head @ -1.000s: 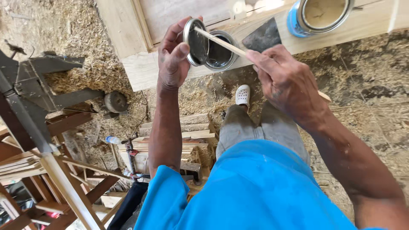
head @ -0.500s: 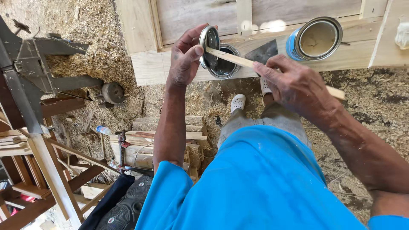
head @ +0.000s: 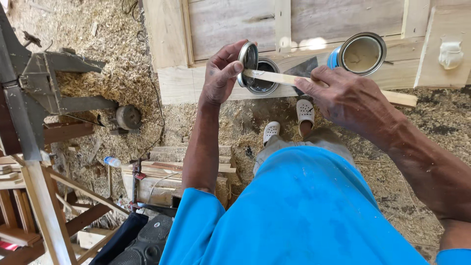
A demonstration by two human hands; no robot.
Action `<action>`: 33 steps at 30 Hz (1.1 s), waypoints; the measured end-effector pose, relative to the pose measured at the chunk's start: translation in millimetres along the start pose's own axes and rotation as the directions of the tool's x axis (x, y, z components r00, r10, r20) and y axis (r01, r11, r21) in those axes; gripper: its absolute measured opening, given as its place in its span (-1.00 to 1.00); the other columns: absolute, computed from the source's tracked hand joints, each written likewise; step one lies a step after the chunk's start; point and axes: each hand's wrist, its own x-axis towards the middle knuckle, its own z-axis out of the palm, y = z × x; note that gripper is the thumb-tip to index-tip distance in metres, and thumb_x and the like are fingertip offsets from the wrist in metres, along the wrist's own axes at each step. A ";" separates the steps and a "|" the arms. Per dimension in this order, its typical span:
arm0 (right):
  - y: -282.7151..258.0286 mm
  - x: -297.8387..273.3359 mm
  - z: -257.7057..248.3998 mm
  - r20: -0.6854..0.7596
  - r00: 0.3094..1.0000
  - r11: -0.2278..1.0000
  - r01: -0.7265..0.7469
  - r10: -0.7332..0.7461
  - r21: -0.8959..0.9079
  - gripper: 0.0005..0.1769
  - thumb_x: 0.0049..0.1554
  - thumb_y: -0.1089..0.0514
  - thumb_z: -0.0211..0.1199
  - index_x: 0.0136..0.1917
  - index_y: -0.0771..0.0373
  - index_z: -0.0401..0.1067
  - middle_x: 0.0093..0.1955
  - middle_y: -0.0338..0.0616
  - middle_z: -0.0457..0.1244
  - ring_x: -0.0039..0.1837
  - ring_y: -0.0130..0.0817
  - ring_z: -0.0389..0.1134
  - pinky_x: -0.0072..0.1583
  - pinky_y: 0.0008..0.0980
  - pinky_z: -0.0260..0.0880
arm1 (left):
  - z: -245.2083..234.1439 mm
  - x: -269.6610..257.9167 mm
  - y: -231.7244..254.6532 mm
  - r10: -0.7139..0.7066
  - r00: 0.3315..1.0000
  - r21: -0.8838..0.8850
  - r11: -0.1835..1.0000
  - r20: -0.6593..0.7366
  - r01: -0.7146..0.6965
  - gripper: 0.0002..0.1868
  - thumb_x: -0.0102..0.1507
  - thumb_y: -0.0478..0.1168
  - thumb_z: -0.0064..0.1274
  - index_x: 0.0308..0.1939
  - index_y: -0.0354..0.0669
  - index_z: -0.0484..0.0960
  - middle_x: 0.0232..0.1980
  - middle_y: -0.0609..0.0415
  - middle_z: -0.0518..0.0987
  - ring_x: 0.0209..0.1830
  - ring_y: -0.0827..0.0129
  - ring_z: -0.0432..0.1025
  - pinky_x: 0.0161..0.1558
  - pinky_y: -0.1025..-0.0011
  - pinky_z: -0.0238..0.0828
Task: The person picks up a small wooden plank and uses a handheld electric sander to smooth its surface. They then apply a white substance from a can onto the plank using a small stick, spreading it across the wood.
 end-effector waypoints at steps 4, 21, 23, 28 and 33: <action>3.9 -3.8 -4.5 0.120 0.991 0.995 -0.038 0.050 -0.096 -0.63 0.29 0.32 0.20 0.35 0.15 0.52 0.07 -0.06 0.38 -0.08 -0.31 0.43 -0.15 -0.46 0.56 | -1.9 0.5 -3.9 0.002 1.000 -0.025 1.000 -0.010 -0.002 -0.25 0.16 -0.09 0.48 0.34 -0.31 0.52 0.31 -0.18 0.59 0.33 0.19 0.49 0.47 0.14 0.41; 16.1 4.1 5.0 0.268 0.959 0.983 -0.048 0.094 -0.176 -0.62 0.29 0.28 0.14 0.34 0.08 0.51 0.02 -0.22 0.35 -0.21 -0.39 0.38 -0.30 -0.55 0.50 | -0.5 -4.2 -22.6 0.034 0.999 0.043 0.999 -0.016 -0.033 -0.17 0.19 -0.14 0.42 0.44 -0.34 0.37 0.29 -0.23 0.60 0.32 0.14 0.49 0.46 0.10 0.39; 14.2 -2.0 5.3 0.179 0.981 0.986 -0.047 0.076 -0.161 -0.61 0.23 0.26 0.17 0.31 0.05 0.53 0.06 -0.20 0.37 -0.17 -0.36 0.40 -0.21 -0.47 0.53 | 3.2 -6.8 -26.7 0.035 0.997 0.062 0.998 -0.064 -0.031 -0.14 0.18 -0.14 0.40 0.46 -0.36 0.33 0.27 -0.23 0.60 0.29 0.14 0.50 0.42 0.08 0.43; 31.6 -8.7 8.9 0.119 0.990 0.991 -0.055 0.069 -0.122 -0.69 0.27 0.22 0.22 0.27 0.04 0.56 0.13 -0.13 0.41 -0.13 -0.33 0.43 -0.22 -0.46 0.53 | 2.5 -6.8 -32.1 0.079 0.985 0.069 0.995 -0.155 -0.069 -0.14 0.18 -0.18 0.39 0.47 -0.35 0.31 0.32 -0.19 0.56 0.32 0.18 0.49 0.44 0.11 0.43; 37.0 -15.2 14.3 0.140 0.982 0.991 -0.133 0.129 0.017 -0.70 0.30 0.17 0.25 0.28 0.10 0.58 0.05 -0.11 0.41 -0.18 -0.34 0.42 -0.25 -0.43 0.50 | 1.1 -12.5 -43.3 0.148 0.958 -0.077 0.982 -0.244 -0.171 -0.14 0.19 -0.26 0.41 0.49 -0.31 0.28 0.36 -0.18 0.53 0.37 0.20 0.44 0.49 0.12 0.39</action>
